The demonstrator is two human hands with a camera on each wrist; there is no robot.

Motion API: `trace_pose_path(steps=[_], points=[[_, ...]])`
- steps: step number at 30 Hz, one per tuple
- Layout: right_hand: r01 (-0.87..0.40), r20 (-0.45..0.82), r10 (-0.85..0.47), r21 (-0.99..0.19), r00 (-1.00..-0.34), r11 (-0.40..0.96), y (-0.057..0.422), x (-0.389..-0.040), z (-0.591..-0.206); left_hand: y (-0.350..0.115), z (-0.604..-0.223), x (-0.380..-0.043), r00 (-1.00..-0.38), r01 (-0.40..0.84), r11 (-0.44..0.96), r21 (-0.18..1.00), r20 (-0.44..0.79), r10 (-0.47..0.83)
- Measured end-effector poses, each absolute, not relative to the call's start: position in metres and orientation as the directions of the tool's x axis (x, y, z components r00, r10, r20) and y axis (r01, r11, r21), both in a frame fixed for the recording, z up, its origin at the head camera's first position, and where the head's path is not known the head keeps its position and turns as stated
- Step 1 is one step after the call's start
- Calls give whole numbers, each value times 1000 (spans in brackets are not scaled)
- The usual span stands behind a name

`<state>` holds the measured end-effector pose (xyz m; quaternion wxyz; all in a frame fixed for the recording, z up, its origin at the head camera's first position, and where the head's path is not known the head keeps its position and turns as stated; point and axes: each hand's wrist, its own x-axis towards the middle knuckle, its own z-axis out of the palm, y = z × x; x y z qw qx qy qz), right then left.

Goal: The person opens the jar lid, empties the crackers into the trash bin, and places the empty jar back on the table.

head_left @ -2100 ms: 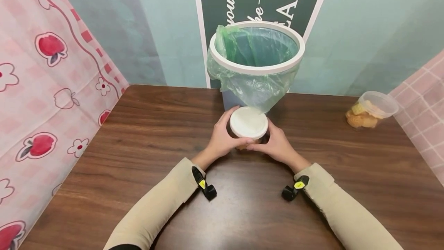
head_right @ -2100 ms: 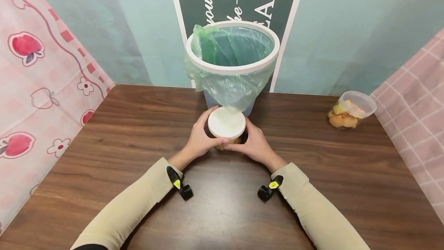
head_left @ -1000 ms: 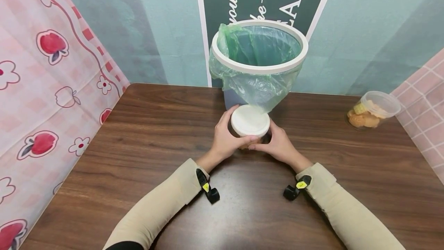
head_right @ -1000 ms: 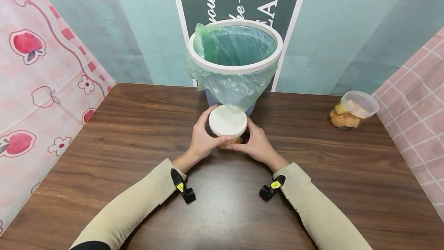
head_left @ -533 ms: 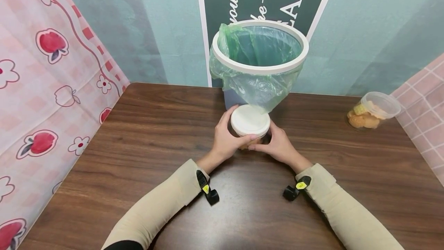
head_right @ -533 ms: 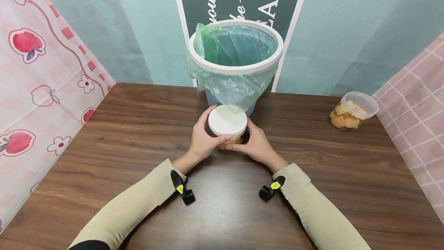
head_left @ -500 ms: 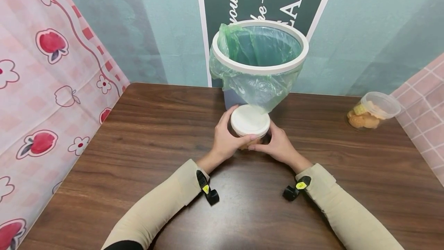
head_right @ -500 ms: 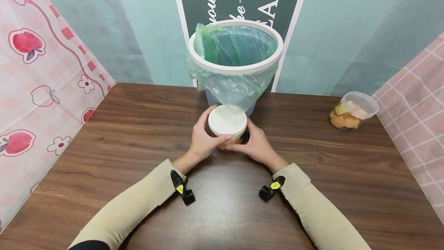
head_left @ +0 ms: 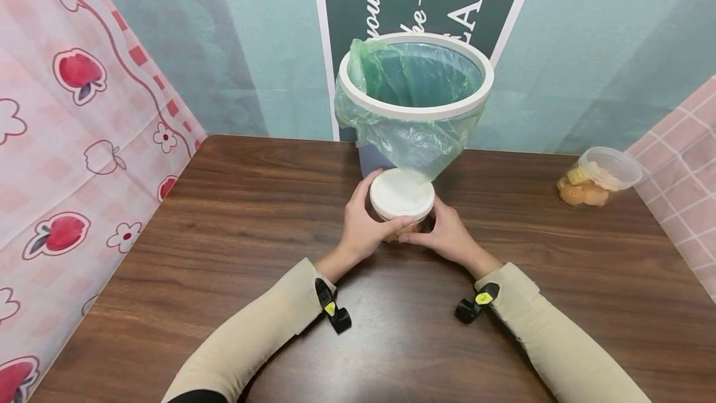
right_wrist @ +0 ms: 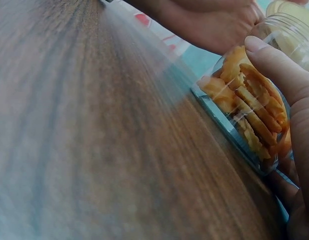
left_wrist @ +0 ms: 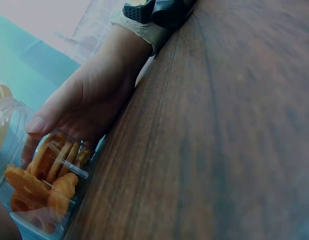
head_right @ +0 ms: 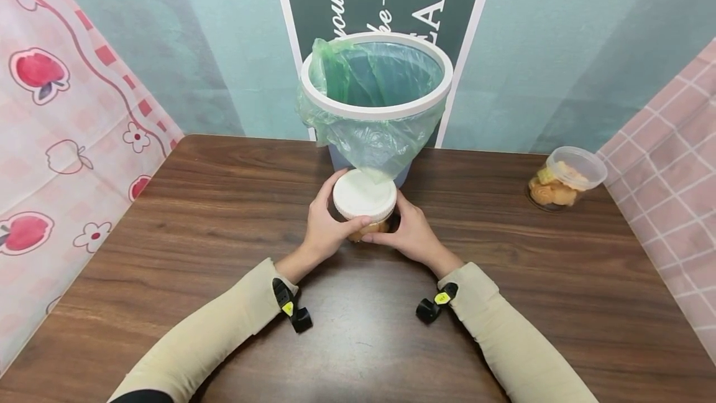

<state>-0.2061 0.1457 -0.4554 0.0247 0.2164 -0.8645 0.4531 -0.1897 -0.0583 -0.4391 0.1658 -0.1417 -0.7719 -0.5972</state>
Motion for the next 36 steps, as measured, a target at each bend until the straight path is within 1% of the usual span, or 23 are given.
trace_pose_path(steps=[10,20,29,36], points=[[-405,238,-365,-765,-900,501,146,-207,-455,-64,-435,-189,-897,429,226,875,443,-12],[-412,235,-395,-788,-888,457,146,-207,-454,-88,-436,-198,-863,479,281,832,505,-24],[-426,243,-415,-794,-877,434,146,-207,-455,-104,-440,-201,-830,526,269,807,556,-42],[-428,247,-419,-799,-874,422,145,-207,-454,-118,-443,-205,-825,524,254,813,559,-84]])
